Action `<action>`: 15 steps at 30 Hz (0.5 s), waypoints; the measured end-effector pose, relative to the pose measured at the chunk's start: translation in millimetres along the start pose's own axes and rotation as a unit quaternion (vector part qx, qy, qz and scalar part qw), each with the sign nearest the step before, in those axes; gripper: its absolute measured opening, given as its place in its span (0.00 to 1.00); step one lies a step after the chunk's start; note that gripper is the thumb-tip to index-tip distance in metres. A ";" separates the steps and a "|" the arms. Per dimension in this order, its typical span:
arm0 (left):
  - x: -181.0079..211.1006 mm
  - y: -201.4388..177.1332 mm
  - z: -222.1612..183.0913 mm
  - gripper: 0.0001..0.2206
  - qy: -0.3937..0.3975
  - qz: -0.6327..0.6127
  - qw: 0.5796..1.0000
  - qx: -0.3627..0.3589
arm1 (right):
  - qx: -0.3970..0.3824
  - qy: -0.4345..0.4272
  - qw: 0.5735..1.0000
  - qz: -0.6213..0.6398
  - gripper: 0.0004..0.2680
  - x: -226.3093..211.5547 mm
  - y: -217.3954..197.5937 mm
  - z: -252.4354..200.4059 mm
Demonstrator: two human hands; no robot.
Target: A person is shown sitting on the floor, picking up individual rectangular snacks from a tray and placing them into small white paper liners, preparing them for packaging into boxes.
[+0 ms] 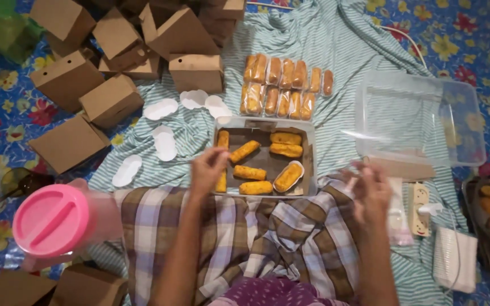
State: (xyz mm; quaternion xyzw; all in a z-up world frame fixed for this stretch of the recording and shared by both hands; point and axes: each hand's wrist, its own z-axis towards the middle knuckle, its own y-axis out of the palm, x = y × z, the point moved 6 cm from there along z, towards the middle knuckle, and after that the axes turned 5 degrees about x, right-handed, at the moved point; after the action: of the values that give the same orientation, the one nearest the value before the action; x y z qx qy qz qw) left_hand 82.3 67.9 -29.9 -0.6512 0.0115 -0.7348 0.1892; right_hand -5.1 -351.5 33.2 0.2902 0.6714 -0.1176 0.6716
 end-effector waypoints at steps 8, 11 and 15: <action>-18.9 100.2 -78.5 0.22 -0.225 -0.260 0.920 -0.187 | -0.123 0.177 0.974 0.068 0.04 91.2 115.6 -54.6; -30.8 99.7 -68.7 0.18 -0.194 -0.289 0.925 -0.152 | -0.136 0.181 0.973 0.051 0.03 178.2 90.7 -32.6; -25.4 92.1 -63.1 0.13 -0.182 -0.290 0.931 -0.123 | -0.142 0.198 0.970 0.013 0.05 190.9 90.1 -43.0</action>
State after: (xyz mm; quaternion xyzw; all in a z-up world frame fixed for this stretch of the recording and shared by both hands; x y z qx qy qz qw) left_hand 47.9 -24.5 -87.9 -0.7670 -0.1223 -0.6193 -0.1153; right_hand 22.0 -211.3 -128.1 0.2183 0.7970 0.0478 0.5611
